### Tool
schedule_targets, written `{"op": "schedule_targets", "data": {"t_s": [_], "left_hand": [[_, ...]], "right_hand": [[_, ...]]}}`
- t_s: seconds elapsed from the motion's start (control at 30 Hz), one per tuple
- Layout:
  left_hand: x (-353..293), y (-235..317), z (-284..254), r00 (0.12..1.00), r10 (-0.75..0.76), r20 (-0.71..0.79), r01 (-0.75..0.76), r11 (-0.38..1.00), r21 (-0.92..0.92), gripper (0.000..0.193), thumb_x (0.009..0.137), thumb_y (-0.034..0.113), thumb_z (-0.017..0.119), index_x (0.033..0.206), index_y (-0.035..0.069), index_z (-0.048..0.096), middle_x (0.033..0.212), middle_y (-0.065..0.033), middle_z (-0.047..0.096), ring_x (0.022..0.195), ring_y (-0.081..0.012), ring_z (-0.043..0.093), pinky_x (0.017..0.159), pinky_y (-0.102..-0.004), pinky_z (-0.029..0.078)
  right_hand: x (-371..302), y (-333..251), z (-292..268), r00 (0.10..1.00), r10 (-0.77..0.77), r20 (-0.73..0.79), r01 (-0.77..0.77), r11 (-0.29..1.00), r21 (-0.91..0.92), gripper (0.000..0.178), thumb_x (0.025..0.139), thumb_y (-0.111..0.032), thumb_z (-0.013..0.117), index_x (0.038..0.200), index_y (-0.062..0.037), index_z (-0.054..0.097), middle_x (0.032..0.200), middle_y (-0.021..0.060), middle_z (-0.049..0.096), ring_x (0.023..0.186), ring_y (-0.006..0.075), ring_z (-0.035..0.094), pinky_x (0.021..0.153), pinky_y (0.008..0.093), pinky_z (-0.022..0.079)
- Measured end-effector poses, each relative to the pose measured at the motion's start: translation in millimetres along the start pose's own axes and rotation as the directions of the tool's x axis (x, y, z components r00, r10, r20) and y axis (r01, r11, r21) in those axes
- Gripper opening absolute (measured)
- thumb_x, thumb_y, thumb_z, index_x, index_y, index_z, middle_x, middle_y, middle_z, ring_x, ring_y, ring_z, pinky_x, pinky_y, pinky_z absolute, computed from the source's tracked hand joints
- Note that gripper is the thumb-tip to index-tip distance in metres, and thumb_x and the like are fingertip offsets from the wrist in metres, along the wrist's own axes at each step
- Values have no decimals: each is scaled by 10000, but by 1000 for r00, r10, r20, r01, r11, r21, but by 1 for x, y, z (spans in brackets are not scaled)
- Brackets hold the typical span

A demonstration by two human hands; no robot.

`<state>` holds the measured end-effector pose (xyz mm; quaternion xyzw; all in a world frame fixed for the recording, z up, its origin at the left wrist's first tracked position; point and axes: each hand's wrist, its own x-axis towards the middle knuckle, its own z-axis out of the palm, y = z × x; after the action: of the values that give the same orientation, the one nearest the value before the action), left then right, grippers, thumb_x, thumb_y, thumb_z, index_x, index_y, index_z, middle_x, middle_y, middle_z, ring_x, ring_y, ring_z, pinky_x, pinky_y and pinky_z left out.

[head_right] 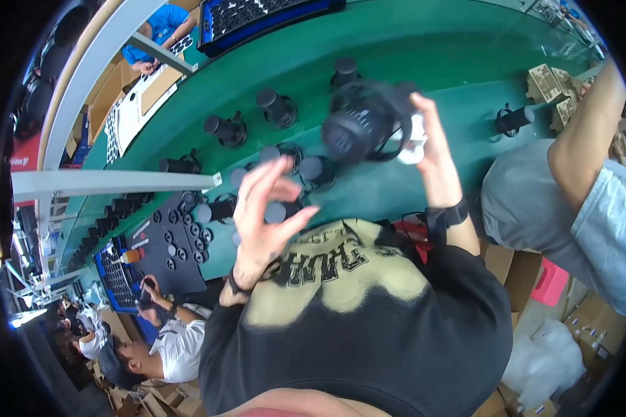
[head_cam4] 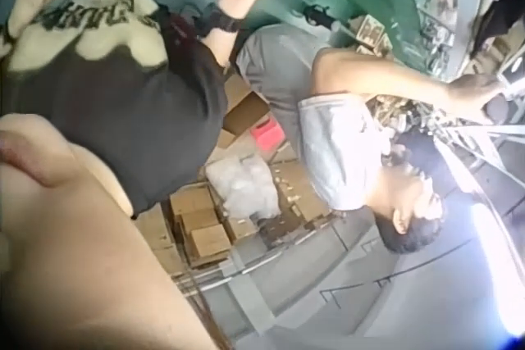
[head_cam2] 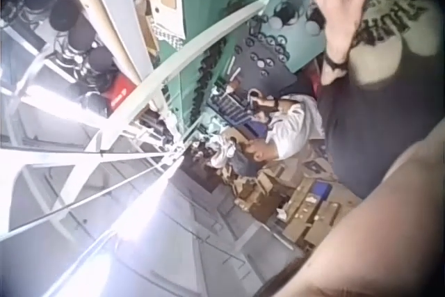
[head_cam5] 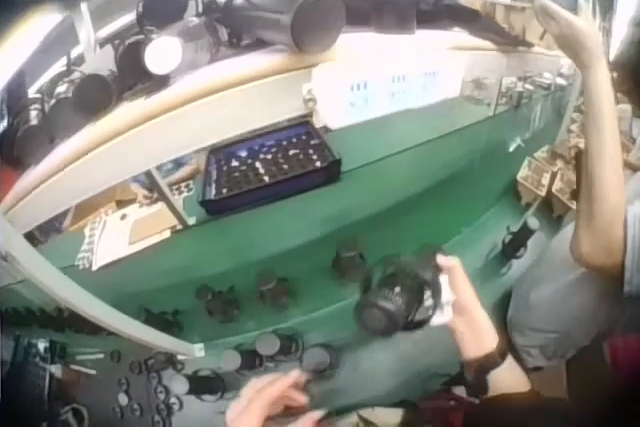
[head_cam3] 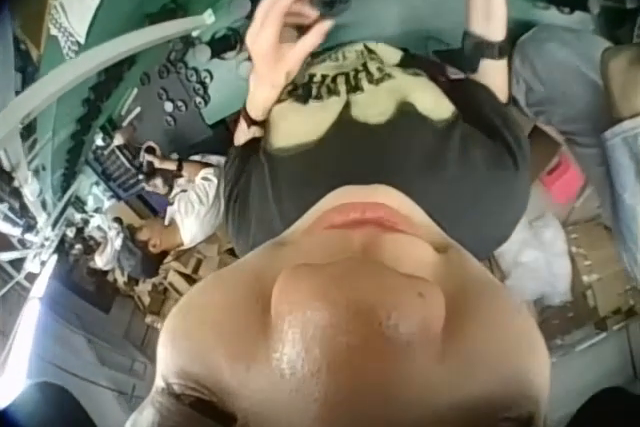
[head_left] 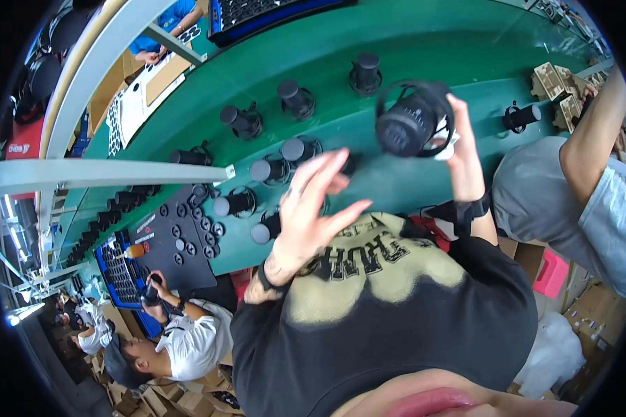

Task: The person picks up a microphone, wipes it and its stand with a cloth, and turns it over to wipe the bottom before setting it down. They repeat this process, picking up and wiping three more microphones in sequence.

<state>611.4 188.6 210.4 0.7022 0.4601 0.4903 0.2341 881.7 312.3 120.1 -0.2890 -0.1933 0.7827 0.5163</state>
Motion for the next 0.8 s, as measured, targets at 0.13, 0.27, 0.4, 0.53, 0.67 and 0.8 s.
{"op": "schedule_targets", "data": {"t_s": [0.13,0.27,0.4,0.53,0.67,0.8], "left_hand": [[19,21,9,981,173,-84,-169,984,57,658,608,92,838,1209,20,581,1040,-102,595,745,-153,625,616,-243,549],[8,39,3,973,200,-117,-186,975,119,658,577,110,857,1176,11,604,1029,-102,594,736,-145,618,572,-222,538],[-2,50,-6,970,198,-138,-174,970,172,666,553,118,869,1157,2,615,1024,-101,594,732,-132,615,543,-214,528],[-11,56,-14,967,209,-147,-179,965,191,670,545,116,871,1152,-7,615,1032,-103,595,743,-132,617,533,-212,522],[-14,60,-16,958,246,-151,-217,959,183,674,536,120,870,1148,-8,618,1037,-110,603,773,-157,625,557,-225,531],[-20,57,-18,925,343,-162,-293,918,268,688,489,120,878,1120,-7,637,1028,-120,618,833,-173,620,601,-237,505]], "right_hand": [[-43,53,59,962,249,111,-270,923,273,385,939,-337,474,1146,-26,566,1022,111,664,769,166,677,531,225,560],[-66,73,89,926,363,104,-376,868,325,401,970,-324,425,1211,-21,528,1055,122,651,814,196,677,538,252,584],[-63,87,72,845,359,396,-507,773,381,420,971,-336,425,1244,-27,505,1078,136,643,908,219,661,627,298,594],[-71,85,86,873,304,381,-440,826,351,441,966,-358,437,1229,-13,517,1083,148,640,936,233,655,700,340,589],[-75,76,98,885,359,295,-444,841,308,445,958,-373,456,1186,-1,542,1069,141,647,880,232,669,671,337,588],[-67,86,92,840,388,379,-509,805,305,437,952,-367,470,1161,7,556,1016,135,660,819,213,676,659,334,589]]}}
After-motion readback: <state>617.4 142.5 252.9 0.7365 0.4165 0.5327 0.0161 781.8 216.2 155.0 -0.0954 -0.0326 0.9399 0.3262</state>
